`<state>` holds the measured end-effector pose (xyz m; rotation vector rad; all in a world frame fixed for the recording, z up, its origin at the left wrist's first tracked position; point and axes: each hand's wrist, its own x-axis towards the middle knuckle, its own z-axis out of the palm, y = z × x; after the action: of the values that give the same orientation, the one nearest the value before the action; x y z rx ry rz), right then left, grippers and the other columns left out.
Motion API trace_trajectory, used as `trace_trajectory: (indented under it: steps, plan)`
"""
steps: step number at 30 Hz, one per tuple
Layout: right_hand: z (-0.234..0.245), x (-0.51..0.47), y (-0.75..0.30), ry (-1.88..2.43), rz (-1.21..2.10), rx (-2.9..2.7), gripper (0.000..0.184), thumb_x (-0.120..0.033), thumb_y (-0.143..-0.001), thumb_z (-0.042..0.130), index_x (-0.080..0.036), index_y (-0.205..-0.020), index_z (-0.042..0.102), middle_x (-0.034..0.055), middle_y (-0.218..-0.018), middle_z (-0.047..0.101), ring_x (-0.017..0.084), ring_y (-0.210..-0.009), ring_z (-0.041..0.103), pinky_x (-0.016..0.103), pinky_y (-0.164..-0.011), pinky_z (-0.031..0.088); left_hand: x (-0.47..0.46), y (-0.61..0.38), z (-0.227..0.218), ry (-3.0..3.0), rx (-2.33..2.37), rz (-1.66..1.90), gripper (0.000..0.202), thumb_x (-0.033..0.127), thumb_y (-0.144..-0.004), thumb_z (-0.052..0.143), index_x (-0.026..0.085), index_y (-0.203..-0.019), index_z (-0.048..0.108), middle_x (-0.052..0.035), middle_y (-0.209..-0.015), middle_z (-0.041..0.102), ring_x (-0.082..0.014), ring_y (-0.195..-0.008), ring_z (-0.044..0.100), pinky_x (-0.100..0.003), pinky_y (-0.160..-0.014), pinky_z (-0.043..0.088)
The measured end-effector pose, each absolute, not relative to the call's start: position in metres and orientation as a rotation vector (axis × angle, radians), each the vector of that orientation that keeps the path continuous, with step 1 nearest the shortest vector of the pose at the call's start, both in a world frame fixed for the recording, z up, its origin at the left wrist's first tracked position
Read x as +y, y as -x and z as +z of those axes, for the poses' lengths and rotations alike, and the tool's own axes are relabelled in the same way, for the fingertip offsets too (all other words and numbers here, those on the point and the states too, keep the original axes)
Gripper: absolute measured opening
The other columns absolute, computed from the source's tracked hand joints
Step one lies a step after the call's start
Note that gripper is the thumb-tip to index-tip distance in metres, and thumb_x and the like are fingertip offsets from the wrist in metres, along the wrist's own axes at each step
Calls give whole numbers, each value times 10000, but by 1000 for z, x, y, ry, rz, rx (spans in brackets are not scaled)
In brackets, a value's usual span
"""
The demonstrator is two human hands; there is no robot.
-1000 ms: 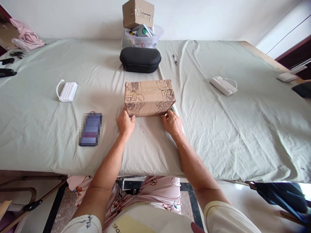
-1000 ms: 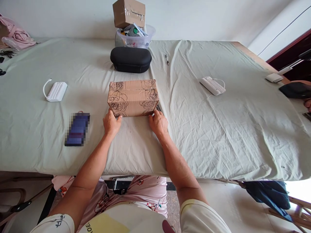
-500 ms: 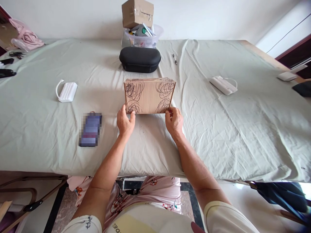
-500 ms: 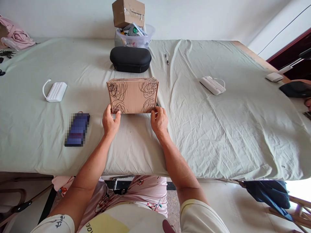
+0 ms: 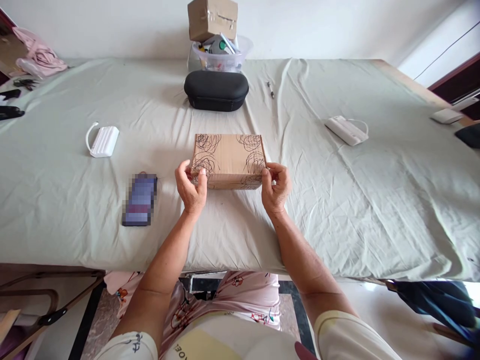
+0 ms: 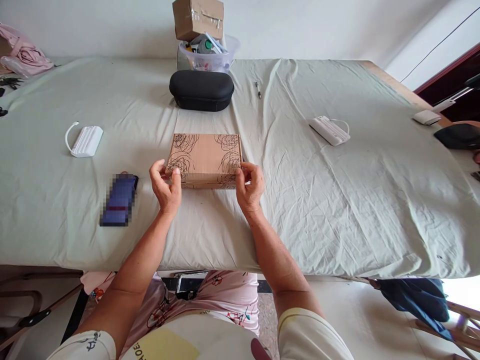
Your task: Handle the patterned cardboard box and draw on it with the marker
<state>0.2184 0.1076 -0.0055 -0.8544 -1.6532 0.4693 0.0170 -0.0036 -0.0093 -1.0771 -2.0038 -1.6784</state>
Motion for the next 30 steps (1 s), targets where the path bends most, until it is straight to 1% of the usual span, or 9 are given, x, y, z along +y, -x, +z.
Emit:
trace_trajectory:
  steps: [3, 8, 11, 15, 19, 22, 23, 27, 30]
  plan:
    - [-5, 108, -218, 867, 495, -1644, 243, -456, -1027, 589, -231, -1064, 671, -20, -788, 557, 131, -695, 546, 298, -683, 478, -3, -16, -10, 1144, -1994, -1670, 436, 555, -1061, 512, 178, -1249, 625, -116, -1107, 643, -205, -992, 635, -335, -873, 547]
    - [-2, 106, -217, 859, 459, -1667, 320, -525, -1034, 564, -233, -969, 677, -2, -760, 566, 154, -708, 557, 323, -694, 501, -3, -14, -11, 1180, -1964, -1519, 366, 491, -1068, 501, 210, -1163, 716, -163, -1228, 646, -268, -1184, 627, -417, -1048, 534]
    - [-2, 101, -216, 846, 482, -1664, 358, -561, -1030, 550, -236, -933, 663, -5, -731, 588, 148, -657, 564, 322, -660, 510, -4, -14, -12, 1137, -1999, -1433, 363, 474, -1062, 502, 231, -1106, 768, -165, -1310, 636, -308, -1293, 597, -496, -1172, 449]
    - [-2, 90, -212, 799, 485, -1720, 349, -547, -1034, 551, -243, -893, 647, 5, -726, 663, 140, -606, 590, 312, -606, 523, -3, -13, -12, 1194, -2049, -1453, 373, 464, -1061, 501, 231, -1118, 787, -176, -1343, 637, -354, -1452, 510, -567, -1287, 307]
    - [0, 75, -208, 677, 414, -1829, 269, -433, -1044, 592, -243, -870, 671, 10, -723, 714, 131, -580, 610, 297, -576, 536, -2, -13, -13, 1234, -2012, -1418, 394, 460, -1072, 479, 226, -1154, 784, -172, -1404, 641, -354, -1546, 460, -567, -1310, 297]
    - [1, 65, -203, 478, 384, -1890, 87, -285, -1024, 652, -240, -982, 714, 17, -816, 779, 121, -617, 661, 263, -562, 545, -3, -17, -14, 1346, -1968, -1389, 429, 442, -1093, 426, 217, -1199, 775, -170, -1423, 659, -322, -1512, 517, -539, -1297, 349]
    - [1, 63, -201, 420, 375, -1902, 74, -239, -1021, 649, -241, -1034, 722, 20, -847, 793, 121, -644, 685, 254, -573, 558, -3, -19, -14, 1405, -1948, -1398, 441, 432, -1100, 403, 214, -1207, 771, -169, -1422, 665, -312, -1499, 533, -531, -1289, 367]
    - [0, 57, -196, 289, 408, -1964, 226, -156, -1029, 593, -242, -1191, 725, 36, -939, 820, 129, -742, 750, 254, -660, 625, -7, -29, -12, 1673, -1813, -1422, 443, 450, -1100, 389, 223, -1206, 755, -150, -1363, 710, -299, -1461, 571, -514, -1257, 423]
    - [0, 56, -194, 250, 445, -1975, 256, -144, -1030, 581, -238, -1217, 729, 49, -982, 826, 136, -779, 762, 263, -708, 648, -10, -33, -10, 1767, -1672, -1404, 442, 504, -1085, 414, 233, -1204, 742, -134, -1313, 737, -294, -1404, 617, -492, -1221, 463]
